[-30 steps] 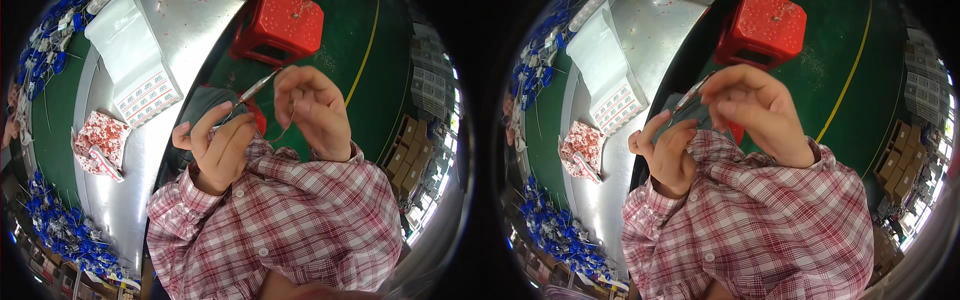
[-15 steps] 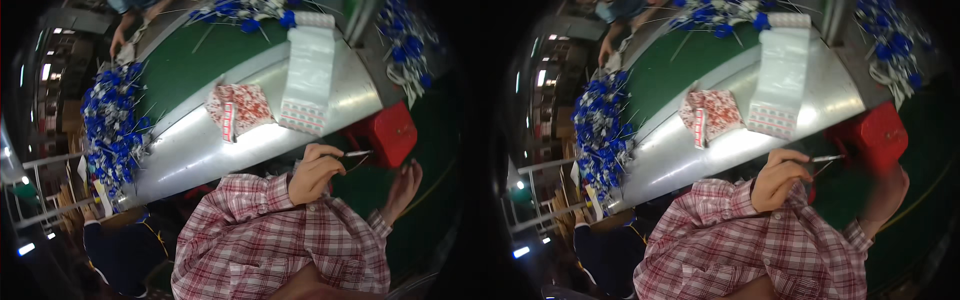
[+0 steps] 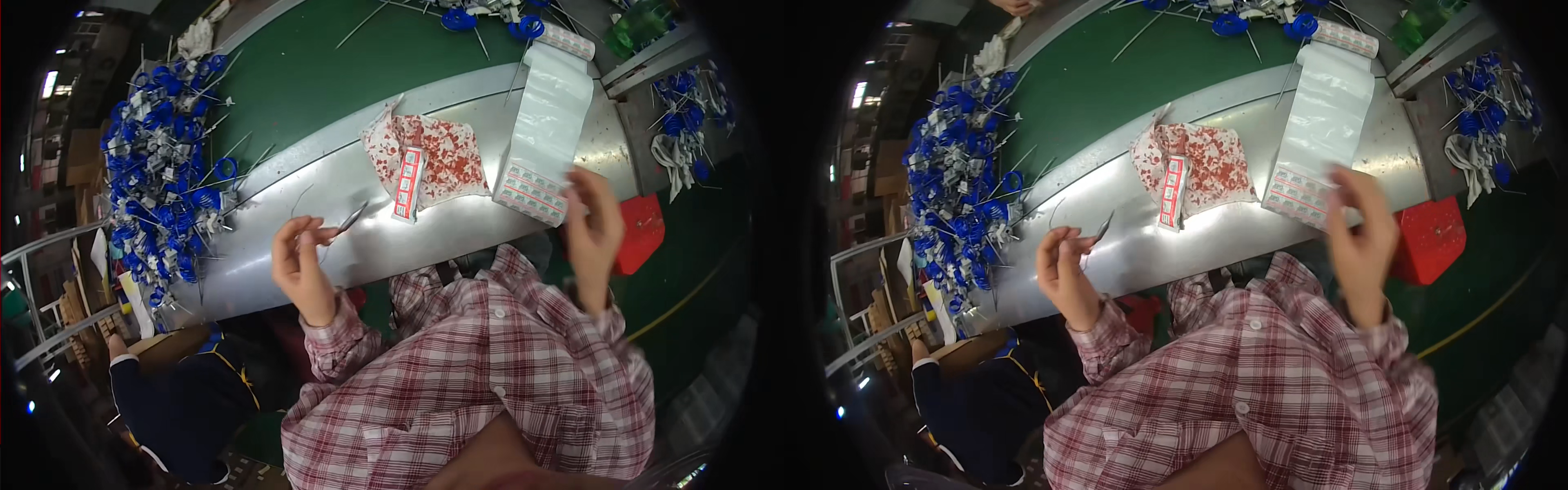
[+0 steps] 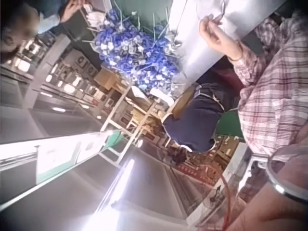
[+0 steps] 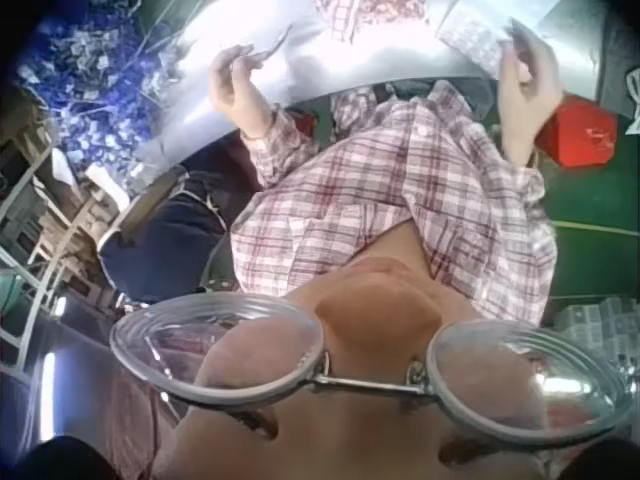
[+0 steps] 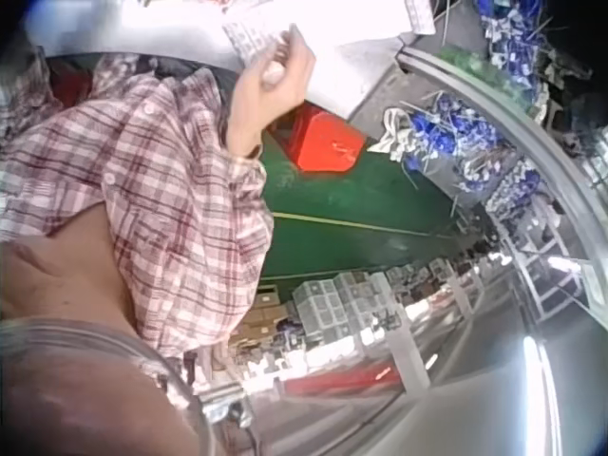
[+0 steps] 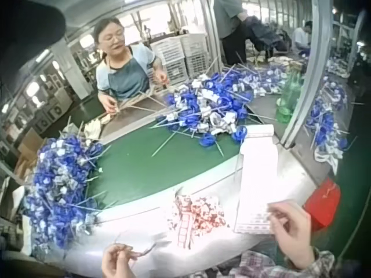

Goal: Assemble small electronic motor components by connecting wires, applying adhesive, and attaching labels.

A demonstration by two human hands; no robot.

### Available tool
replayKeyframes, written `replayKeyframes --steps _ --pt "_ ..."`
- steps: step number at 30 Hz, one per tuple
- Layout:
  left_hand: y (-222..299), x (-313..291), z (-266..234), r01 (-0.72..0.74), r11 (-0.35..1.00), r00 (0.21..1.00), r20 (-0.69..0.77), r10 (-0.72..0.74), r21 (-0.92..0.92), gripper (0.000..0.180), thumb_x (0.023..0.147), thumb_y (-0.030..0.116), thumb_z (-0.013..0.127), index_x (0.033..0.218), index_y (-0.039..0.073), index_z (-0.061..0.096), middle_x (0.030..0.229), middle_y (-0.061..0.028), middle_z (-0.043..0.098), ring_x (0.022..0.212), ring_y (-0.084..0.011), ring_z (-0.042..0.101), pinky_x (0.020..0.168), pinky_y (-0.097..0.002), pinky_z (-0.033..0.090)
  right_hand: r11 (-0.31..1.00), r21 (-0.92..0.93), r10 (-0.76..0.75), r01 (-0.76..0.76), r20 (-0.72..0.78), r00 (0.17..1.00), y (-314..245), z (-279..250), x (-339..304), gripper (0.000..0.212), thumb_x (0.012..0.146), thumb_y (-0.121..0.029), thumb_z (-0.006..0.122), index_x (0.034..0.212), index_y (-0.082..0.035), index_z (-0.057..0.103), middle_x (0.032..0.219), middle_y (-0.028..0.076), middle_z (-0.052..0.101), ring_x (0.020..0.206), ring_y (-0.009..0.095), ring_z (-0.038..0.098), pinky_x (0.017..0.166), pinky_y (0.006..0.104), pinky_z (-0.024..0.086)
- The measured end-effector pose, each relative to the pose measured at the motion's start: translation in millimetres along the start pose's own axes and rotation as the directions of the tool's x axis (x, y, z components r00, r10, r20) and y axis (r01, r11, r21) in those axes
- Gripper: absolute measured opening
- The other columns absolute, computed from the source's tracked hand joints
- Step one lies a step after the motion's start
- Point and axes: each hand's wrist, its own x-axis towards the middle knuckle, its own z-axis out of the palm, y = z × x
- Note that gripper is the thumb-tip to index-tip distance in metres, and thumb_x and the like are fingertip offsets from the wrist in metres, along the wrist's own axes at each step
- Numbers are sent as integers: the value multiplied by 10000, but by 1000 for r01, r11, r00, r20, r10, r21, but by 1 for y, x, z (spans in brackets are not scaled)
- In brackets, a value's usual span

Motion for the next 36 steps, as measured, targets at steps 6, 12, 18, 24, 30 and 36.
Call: replayKeyframes --steps 6,12,18,24,30,36 --pt "-25 0 -43 121 986 988 -106 -109 112 155 901 83 472 935 -41 559 648 -35 513 574 -87 474 568 -218 395 979 -167 164 -121 274 948 -16 127 31 325 806 -219 629 935 54 510 751 135 609 625 217 603 541 310 462" --pt "-41 6 -60 172 957 985 -24 -171 235 308 960 190 399 1094 -43 550 517 21 415 481 -44 407 513 -179 332 878 -478 188 14 373 909 -17 172 26 521 747 -414 649 891 51 463 724 209 585 636 371 601 555 423 479" --pt "-44 27 -54 8 833 1000 12 -18 553 310 966 107 330 1219 -12 463 672 -48 530 705 -128 546 748 -277 449 891 -453 157 31 372 915 -11 174 22 423 721 -272 655 908 47 449 798 238 570 666 398 590 573 446 478" --pt "-8 48 -30 -184 825 983 98 155 534 363 908 -26 347 1260 -19 433 775 -107 560 647 -152 497 636 -262 421 971 -237 95 -26 283 954 -7 149 11 296 754 -88 565 1006 20 455 799 194 572 699 343 600 580 410 462" --pt "40 55 10 -587 660 802 448 395 469 489 679 -69 515 1158 15 565 613 -68 490 508 -135 467 477 -243 380 974 187 -171 127 243 955 -36 103 6 315 813 -54 501 1120 14 473 780 72 543 682 133 538 604 247 394" --pt "86 43 54 -877 469 350 806 478 103 365 648 -137 449 990 -85 564 763 -169 631 545 -209 596 473 -259 439 884 424 -333 198 273 902 -41 62 -8 279 892 -152 421 1083 38 497 831 98 566 579 103 509 533 199 361"
